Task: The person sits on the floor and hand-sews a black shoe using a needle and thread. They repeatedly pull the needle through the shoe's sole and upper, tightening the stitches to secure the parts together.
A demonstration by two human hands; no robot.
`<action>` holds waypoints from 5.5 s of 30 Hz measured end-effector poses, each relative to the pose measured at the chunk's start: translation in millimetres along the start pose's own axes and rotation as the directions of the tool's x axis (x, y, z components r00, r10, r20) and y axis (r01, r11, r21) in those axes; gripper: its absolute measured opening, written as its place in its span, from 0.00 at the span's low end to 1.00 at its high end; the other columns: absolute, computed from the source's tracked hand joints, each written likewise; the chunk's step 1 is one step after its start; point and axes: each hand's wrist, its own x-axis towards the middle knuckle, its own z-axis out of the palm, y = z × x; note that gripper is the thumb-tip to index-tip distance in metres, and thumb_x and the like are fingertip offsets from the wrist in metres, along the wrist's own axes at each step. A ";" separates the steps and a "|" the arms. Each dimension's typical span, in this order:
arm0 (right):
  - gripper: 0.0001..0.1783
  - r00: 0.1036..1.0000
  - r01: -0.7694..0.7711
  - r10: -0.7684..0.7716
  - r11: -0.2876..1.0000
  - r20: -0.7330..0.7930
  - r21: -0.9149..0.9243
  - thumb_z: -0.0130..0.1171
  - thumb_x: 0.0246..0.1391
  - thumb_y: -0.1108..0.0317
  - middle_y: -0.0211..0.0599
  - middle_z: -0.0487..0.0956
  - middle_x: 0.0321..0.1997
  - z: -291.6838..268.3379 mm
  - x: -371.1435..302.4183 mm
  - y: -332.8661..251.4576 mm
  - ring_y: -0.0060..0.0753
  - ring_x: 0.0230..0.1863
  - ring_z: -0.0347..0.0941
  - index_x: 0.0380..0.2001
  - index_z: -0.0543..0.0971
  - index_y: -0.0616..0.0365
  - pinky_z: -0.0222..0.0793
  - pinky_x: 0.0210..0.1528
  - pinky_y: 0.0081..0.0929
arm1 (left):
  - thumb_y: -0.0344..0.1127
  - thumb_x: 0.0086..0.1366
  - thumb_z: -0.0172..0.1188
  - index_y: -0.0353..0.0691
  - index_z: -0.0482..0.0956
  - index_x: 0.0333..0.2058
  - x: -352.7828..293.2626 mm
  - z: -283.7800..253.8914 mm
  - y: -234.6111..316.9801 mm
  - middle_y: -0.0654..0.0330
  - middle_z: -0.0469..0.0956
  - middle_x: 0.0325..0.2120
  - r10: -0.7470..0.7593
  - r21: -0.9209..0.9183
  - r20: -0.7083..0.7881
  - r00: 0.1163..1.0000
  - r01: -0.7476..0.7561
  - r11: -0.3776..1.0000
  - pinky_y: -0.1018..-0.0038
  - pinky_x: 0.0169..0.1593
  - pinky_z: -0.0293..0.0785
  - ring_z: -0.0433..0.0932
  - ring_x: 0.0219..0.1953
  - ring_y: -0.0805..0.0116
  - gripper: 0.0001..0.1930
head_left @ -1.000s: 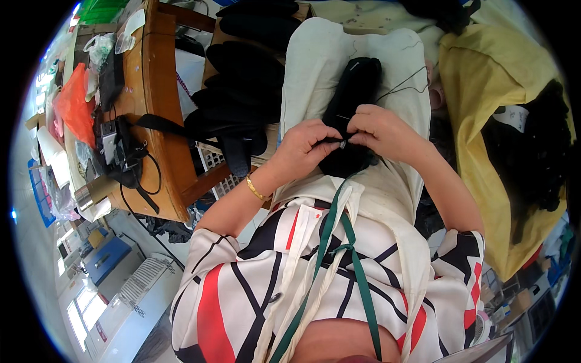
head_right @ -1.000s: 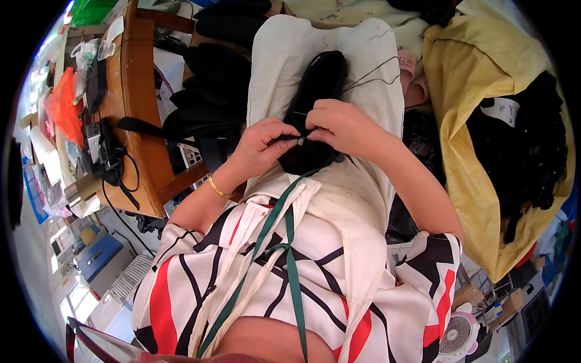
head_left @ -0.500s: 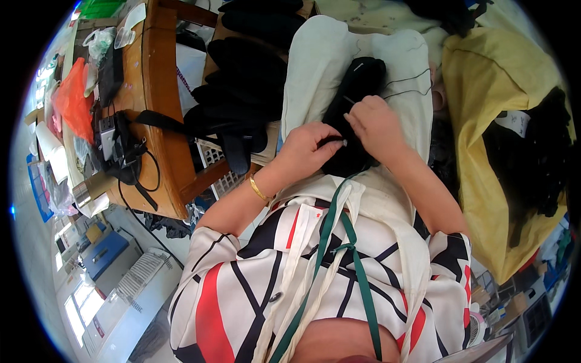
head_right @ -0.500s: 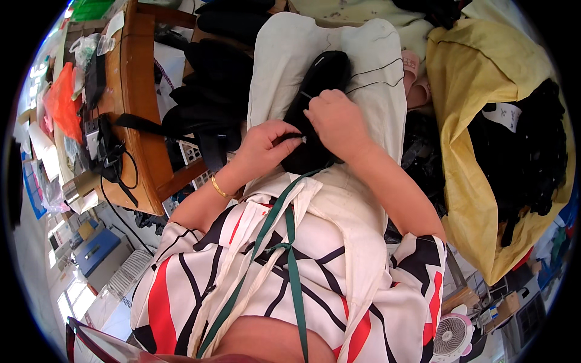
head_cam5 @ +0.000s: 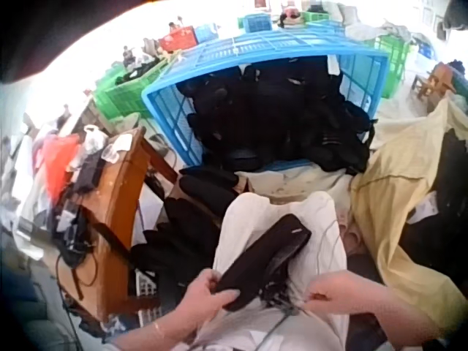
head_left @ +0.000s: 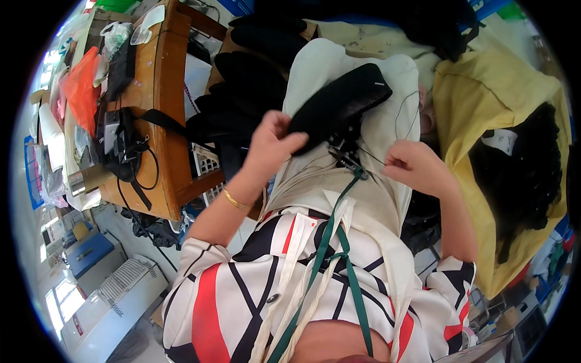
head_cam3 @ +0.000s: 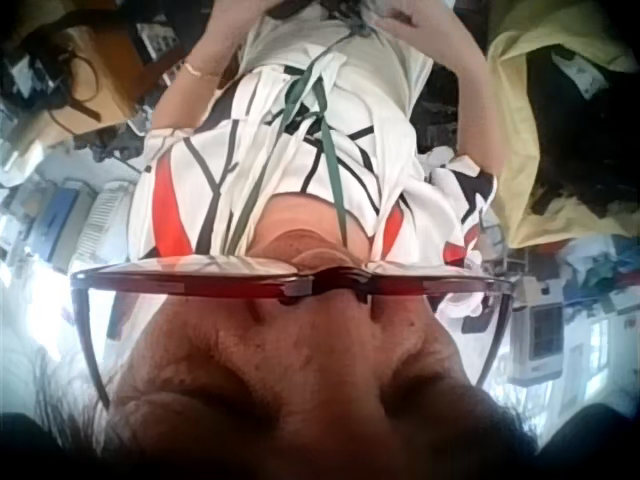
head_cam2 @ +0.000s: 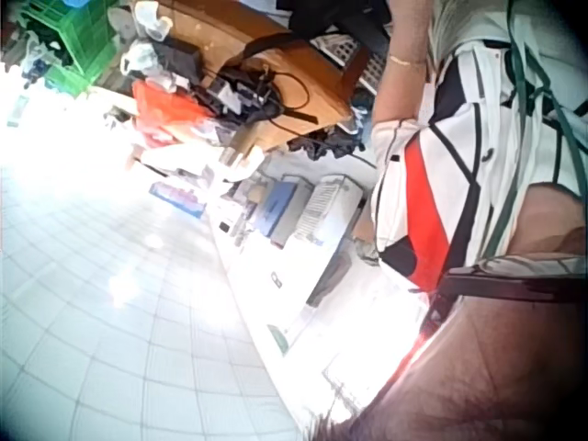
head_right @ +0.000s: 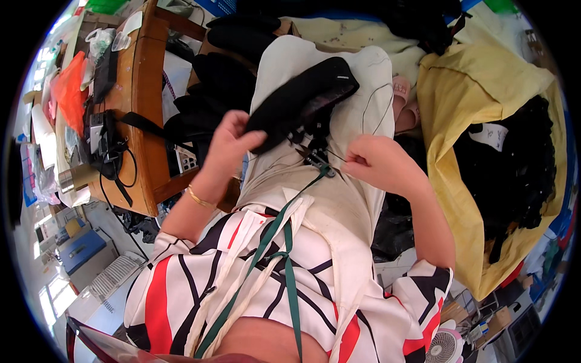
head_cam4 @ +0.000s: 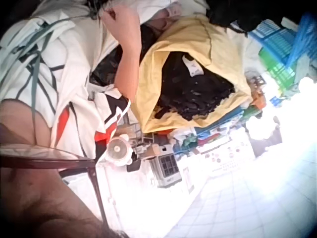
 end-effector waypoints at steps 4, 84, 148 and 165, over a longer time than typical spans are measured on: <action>0.07 0.994 -0.027 0.021 0.998 -0.107 -0.058 0.64 0.47 0.72 0.37 0.70 0.22 -30.7 -34.9 -3.4 0.33 0.24 0.68 0.26 0.75 0.62 0.64 0.29 0.28 | 0.29 0.62 0.63 0.37 0.74 0.41 40.0 -32.3 67.5 0.68 0.76 0.32 0.292 0.031 0.041 0.956 -0.293 0.955 0.83 0.40 0.71 0.72 0.35 0.81 0.10; 0.07 0.633 0.610 -0.121 0.686 -0.765 0.396 0.50 0.64 0.73 0.28 0.67 0.24 82.2 102.3 -34.9 0.24 0.27 0.62 0.30 0.70 0.59 0.66 0.41 0.28 | 0.39 0.50 0.68 0.39 0.82 0.30 61.9 0.0 14.7 0.59 0.76 0.25 0.605 0.778 0.143 0.783 -0.467 0.420 0.66 0.34 0.76 0.79 0.32 0.57 0.11; 0.04 0.887 0.107 -0.136 0.990 -0.441 -0.090 0.52 0.58 0.68 0.49 0.78 0.22 83.3 145.5 -5.5 0.57 0.27 0.76 0.35 0.72 0.54 0.70 0.30 0.51 | 0.33 0.61 0.63 0.41 0.80 0.30 77.3 -5.9 16.6 0.68 0.77 0.21 -0.210 -0.131 0.014 0.978 0.210 0.969 0.84 0.26 0.69 0.74 0.22 0.82 0.04; 0.05 0.934 0.089 -0.075 0.996 -0.350 0.023 0.52 0.58 0.67 0.49 0.79 0.27 68.5 140.6 -17.0 0.57 0.31 0.77 0.35 0.74 0.56 0.72 0.34 0.49 | 0.32 0.60 0.61 0.41 0.79 0.27 79.1 -6.5 17.3 0.67 0.76 0.20 -0.244 -0.173 0.004 0.970 0.241 0.955 0.83 0.25 0.68 0.73 0.22 0.80 0.04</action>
